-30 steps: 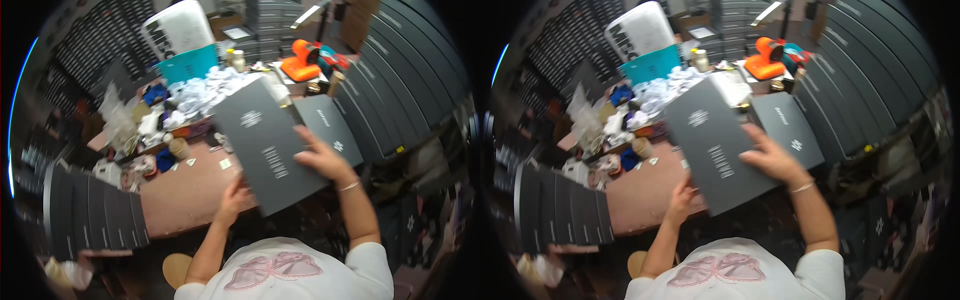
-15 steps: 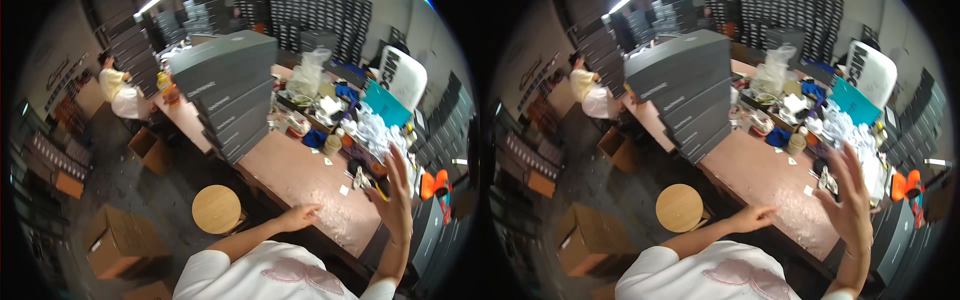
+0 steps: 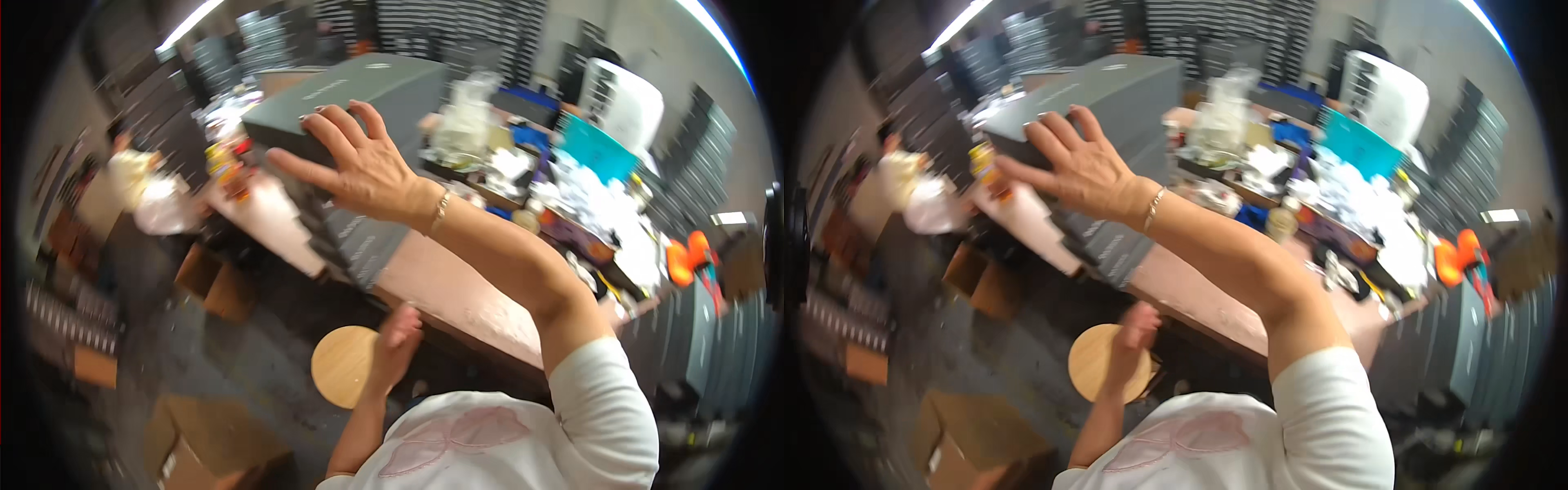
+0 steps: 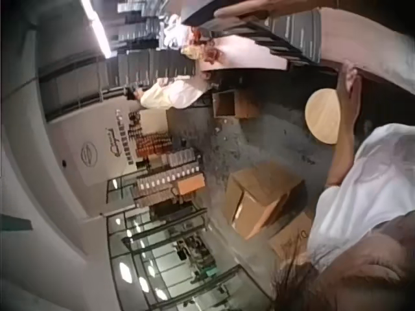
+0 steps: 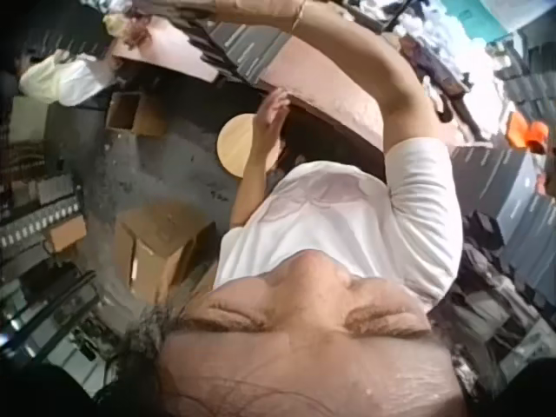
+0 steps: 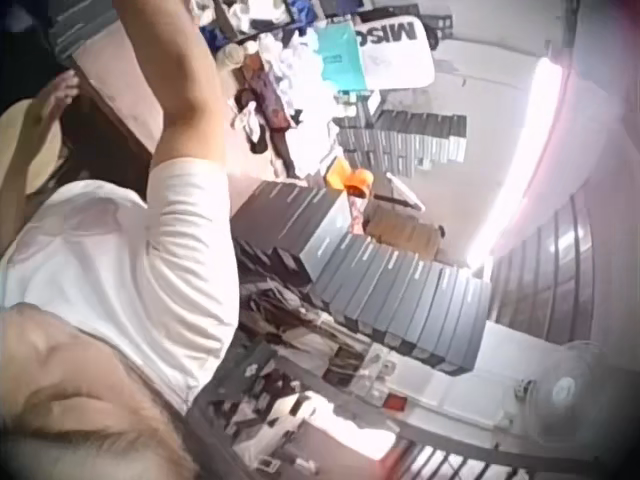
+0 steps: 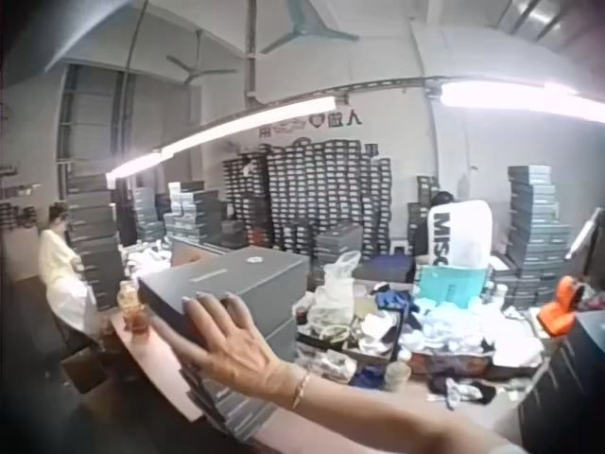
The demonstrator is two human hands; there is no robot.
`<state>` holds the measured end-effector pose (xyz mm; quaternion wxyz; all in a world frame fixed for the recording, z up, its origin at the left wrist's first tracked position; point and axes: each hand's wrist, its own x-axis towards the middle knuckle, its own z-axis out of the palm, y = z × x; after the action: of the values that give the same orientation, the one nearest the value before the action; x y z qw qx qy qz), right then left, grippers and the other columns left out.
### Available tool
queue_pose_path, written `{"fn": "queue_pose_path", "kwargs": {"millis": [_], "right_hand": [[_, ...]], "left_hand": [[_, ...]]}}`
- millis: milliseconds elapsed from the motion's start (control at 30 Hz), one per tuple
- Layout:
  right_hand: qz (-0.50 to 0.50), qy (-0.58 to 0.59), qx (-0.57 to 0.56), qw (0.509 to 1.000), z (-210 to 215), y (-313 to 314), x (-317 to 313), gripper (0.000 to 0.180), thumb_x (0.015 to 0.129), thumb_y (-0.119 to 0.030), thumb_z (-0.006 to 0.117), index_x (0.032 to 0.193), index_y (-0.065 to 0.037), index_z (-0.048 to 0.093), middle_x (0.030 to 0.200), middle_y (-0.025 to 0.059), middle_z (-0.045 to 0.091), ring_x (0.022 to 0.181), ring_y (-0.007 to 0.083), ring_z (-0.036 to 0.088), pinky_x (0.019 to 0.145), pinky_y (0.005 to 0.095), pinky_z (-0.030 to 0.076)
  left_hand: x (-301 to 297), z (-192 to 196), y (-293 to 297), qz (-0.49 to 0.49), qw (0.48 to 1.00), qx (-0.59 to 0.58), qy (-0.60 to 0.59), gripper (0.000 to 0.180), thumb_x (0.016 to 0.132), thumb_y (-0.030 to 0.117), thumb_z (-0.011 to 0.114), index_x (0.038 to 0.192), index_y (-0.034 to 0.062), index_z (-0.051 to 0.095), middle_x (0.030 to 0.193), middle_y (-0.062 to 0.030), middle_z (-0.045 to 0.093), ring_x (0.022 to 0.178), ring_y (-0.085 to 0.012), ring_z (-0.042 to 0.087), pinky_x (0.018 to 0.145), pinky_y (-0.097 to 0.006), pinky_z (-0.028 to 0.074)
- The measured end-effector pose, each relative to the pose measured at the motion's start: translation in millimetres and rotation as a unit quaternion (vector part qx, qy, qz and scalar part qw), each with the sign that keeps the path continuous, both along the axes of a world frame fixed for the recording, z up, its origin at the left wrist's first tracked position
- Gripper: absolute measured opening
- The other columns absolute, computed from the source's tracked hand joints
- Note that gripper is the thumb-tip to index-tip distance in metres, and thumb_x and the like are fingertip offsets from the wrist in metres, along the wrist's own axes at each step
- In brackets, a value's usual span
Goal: Packing shoes into boxes with tissue paper.
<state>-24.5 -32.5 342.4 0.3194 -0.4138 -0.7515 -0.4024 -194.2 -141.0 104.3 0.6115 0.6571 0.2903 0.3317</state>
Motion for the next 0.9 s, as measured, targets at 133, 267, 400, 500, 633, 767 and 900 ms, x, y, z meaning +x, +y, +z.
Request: {"fn": "queue_pose_path", "kwargs": {"millis": [133, 267, 400, 500, 633, 767, 900], "right_hand": [[-0.008, 0.034, -0.002, 0.999, -20.4, -132.5, 78.8, 0.068, 0.064, -0.015, 0.071, 0.129, -0.028, 0.055, 0.119, 0.0175, 0.048, 0.116, 0.0368, 0.048, 0.09, 0.049, 0.043], [0.103, 0.31, -0.187, 0.926, -116.0, -268.0, 94.5, 0.088, 0.07, -0.026, 0.084, 0.142, -0.024, 0.035, 0.147, 0.0227, 0.024, 0.132, 0.0515, 0.029, 0.102, 0.0571, 0.037], [0.016, 0.519, -0.302, 0.8, -197.2, -342.9, 84.2, 0.076, 0.071, -0.029, 0.083, 0.136, -0.011, 0.047, 0.145, 0.0228, 0.031, 0.138, 0.0461, 0.024, 0.11, 0.0534, 0.028], [-0.059, 0.536, -0.324, 0.777, -226.9, -384.3, 96.3, 0.06, 0.072, -0.028, 0.082, 0.123, -0.008, 0.058, 0.142, 0.0227, 0.037, 0.137, 0.0452, 0.027, 0.11, 0.0518, 0.028], [-0.279, 0.702, -0.307, 0.579, -352.3, -435.9, 120.0, 0.057, 0.081, -0.022, 0.073, 0.127, 0.003, 0.049, 0.14, 0.0298, 0.033, 0.13, 0.0394, 0.038, 0.104, 0.0438, 0.036], [-0.15, 0.865, -0.361, 0.314, -376.6, -432.3, 156.7, 0.058, 0.08, -0.019, 0.077, 0.124, 0.005, 0.048, 0.099, 0.0124, 0.063, 0.095, 0.0227, 0.062, 0.085, 0.0337, 0.051], [-0.081, 0.95, -0.275, 0.124, -351.1, -439.4, 182.8, 0.038, 0.081, -0.022, 0.076, 0.102, -0.001, 0.053, 0.097, 0.0115, 0.062, 0.09, 0.0177, 0.063, 0.078, 0.0349, 0.053]], "left_hand": [[23.0, 52.7, 34.0, -0.043, 0.941, -0.1, -0.319, 0.08, 0.087, 0.064, 0.05, 0.145, 0.0113, 0.034, 0.145, -0.0146, 0.04, 0.125, -0.0276, 0.046, 0.103, -0.042, 0.037], [66.9, 61.9, 34.9, -0.304, 0.745, -0.333, -0.492, 0.097, 0.08, 0.077, 0.045, 0.149, 0.0136, 0.024, 0.151, -0.0124, 0.029, 0.133, -0.0324, 0.035, 0.109, -0.05, 0.03], [80.9, -52.5, -7.3, -0.142, 0.882, -0.392, -0.221, 0.072, 0.092, 0.055, 0.046, 0.14, 0.0026, 0.039, 0.134, -0.0099, 0.049, 0.121, -0.0226, 0.049, 0.1, -0.039, 0.043], [116.0, -104.7, -58.0, -0.117, 0.852, -0.51, -0.033, 0.044, 0.099, 0.034, 0.046, 0.13, 0.0029, 0.051, 0.118, -0.0054, 0.059, 0.106, -0.0166, 0.057, 0.091, -0.03, 0.048], [182.9, -159.9, -84.3, -0.068, 0.873, -0.457, 0.158, 0.044, 0.098, 0.035, 0.05, 0.125, -0.0003, 0.054, 0.117, -0.0104, 0.061, 0.11, -0.0211, 0.057, 0.096, -0.037, 0.043], [234.6, -152.7, -98.8, -0.201, 0.896, -0.365, 0.155, 0.044, 0.095, 0.034, 0.058, 0.117, -0.0037, 0.056, 0.11, -0.0092, 0.062, 0.109, -0.0186, 0.055, 0.1, -0.038, 0.039], [260.5, -133.2, -87.0, -0.201, 0.869, -0.408, 0.195, 0.042, 0.092, 0.036, 0.062, 0.113, -0.0005, 0.06, 0.105, -0.0053, 0.063, 0.105, -0.0164, 0.055, 0.096, -0.034, 0.039]]}}
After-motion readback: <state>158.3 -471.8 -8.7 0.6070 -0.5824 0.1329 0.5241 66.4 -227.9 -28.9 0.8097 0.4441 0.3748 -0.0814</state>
